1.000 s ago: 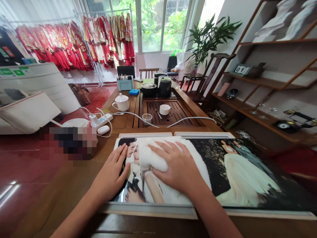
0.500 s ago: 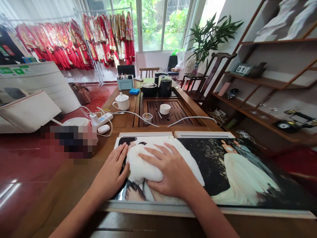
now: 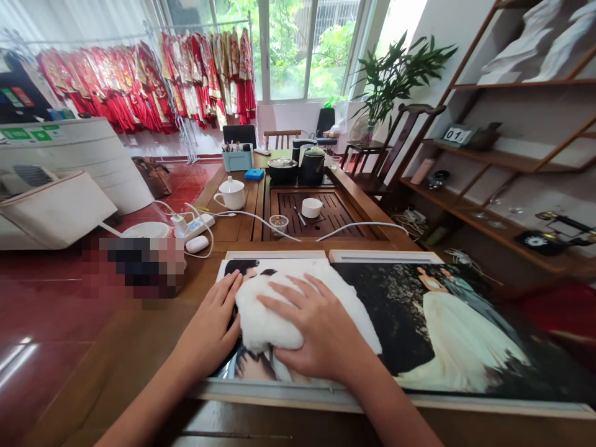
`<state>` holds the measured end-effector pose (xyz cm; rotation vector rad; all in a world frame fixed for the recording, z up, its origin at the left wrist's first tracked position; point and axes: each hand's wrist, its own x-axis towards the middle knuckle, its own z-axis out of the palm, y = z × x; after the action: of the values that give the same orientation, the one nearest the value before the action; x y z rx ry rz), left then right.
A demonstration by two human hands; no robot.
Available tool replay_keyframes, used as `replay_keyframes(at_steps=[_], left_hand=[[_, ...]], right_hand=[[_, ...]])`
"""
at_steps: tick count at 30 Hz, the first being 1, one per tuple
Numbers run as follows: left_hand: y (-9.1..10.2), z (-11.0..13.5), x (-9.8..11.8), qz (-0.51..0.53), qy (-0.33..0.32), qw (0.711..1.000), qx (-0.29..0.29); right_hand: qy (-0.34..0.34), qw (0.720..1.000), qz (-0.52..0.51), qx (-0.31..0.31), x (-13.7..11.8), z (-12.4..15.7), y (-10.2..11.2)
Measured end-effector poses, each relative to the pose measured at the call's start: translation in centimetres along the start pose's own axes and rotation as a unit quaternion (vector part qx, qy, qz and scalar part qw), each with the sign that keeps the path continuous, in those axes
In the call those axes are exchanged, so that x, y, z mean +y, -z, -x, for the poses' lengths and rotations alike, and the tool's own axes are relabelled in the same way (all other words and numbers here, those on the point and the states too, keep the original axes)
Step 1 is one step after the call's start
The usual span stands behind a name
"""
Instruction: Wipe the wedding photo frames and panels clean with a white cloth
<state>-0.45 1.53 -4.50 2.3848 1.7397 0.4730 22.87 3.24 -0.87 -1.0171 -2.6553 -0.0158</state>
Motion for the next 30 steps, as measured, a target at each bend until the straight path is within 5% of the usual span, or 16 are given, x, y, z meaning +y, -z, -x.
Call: replay_keyframes(at_steps=[9, 17, 24, 30], left_hand=[[-0.1, -0.2, 0.1, -0.001, 0.005, 1.000, 0.011], [-0.1, 0.0, 0.0, -0.001, 0.001, 1.000, 0.012], [-0.2, -0.2, 0.0, 0.004, 0.004, 1.000, 0.018], [0.0, -0.2, 0.1, 0.004, 0.004, 1.000, 0.011]], right_hand=[[-0.091, 0.991, 0.067, 0.072, 2.4, 0.5, 0.0], [0.009, 0.999, 0.009, 0.031, 0.9, 0.2, 0.0], [-0.060, 0.996, 0.062, 0.037, 2.4, 0.6, 0.4], [-0.014, 0.999, 0.030, 0.022, 0.7, 0.2, -0.2]])
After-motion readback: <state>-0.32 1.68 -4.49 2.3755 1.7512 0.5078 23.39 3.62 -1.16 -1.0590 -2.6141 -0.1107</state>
